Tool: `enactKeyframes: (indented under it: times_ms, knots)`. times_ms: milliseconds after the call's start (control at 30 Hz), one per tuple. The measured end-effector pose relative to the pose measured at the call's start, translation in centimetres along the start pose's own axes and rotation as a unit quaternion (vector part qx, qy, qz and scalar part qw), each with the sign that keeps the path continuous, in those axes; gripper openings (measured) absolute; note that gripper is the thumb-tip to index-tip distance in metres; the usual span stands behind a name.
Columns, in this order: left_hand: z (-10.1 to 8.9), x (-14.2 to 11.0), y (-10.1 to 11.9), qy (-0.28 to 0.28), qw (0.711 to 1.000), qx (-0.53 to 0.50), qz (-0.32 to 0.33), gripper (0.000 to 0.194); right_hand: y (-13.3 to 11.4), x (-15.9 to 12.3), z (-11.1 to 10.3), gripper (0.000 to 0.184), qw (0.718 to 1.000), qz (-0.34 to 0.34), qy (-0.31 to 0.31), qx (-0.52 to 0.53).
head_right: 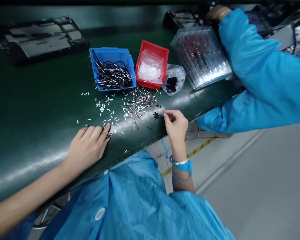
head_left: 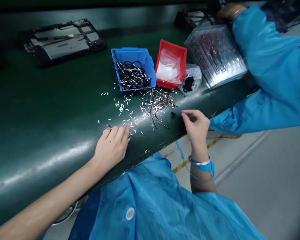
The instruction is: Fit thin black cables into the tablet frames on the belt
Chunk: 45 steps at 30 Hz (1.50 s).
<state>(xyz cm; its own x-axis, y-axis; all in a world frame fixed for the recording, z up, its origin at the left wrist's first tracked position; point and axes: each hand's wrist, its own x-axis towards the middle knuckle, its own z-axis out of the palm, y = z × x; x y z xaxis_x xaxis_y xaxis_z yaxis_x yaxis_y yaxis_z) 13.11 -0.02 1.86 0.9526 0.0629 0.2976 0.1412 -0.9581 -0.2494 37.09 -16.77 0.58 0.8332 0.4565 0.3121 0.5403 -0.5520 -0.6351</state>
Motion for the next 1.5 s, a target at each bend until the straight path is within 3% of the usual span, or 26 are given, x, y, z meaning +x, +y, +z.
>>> enactKeyframes:
  times_ms: [133,267,400,533,600,667,800,900,1100,1367,1500]
  knots:
    - [0.0,-0.7,0.8,-0.037,0.997,-0.040,-0.060,0.040,0.5,2.1,1.0,0.009,0.999,0.014,-0.020,-0.032]
    - [-0.5,-1.9,0.7,-0.023,0.989,-0.114,-0.094,0.044,0.0,2.8,2.2,0.005,0.994,0.009,-0.016,-0.106]
    - [-0.7,-3.7,0.5,0.026,0.979,-0.184,-0.077,0.043,0.4,3.1,2.4,0.005,0.992,0.016,-0.002,-0.122]
    - [-0.6,-5.1,0.4,-0.009,0.981,-0.191,-0.037,0.041,0.2,2.9,1.8,0.005,0.996,0.046,-0.008,-0.075]
    - [-0.5,-5.4,0.6,-0.031,0.979,-0.201,-0.033,0.044,-1.2,1.6,1.6,0.004,0.998,0.044,-0.034,-0.030]
    - [-0.3,-5.4,0.9,-0.048,0.975,-0.212,-0.037,0.048,-3.6,-0.8,1.7,0.005,1.000,0.003,-0.015,0.016]
    - [-0.1,-5.1,1.9,-0.067,0.975,-0.206,-0.054,0.052,-8.6,-6.4,3.1,0.008,0.976,-0.098,-0.182,0.070]
    - [0.0,-4.8,2.4,-0.066,0.979,-0.185,-0.051,0.054,-10.2,-8.3,4.5,0.010,0.964,-0.133,-0.222,0.054]
    - [0.0,-4.8,2.4,-0.045,0.984,-0.164,-0.051,0.055,-10.4,-8.2,5.6,0.011,0.963,-0.174,-0.203,0.025]
    - [0.0,-4.7,2.5,-0.068,0.987,-0.140,-0.048,0.055,-10.2,-8.9,6.1,0.013,0.963,-0.204,-0.174,0.001]
    - [-0.1,-4.7,2.6,-0.071,0.985,-0.151,-0.051,0.056,-9.8,-9.6,6.0,0.018,0.950,-0.285,-0.128,-0.021]
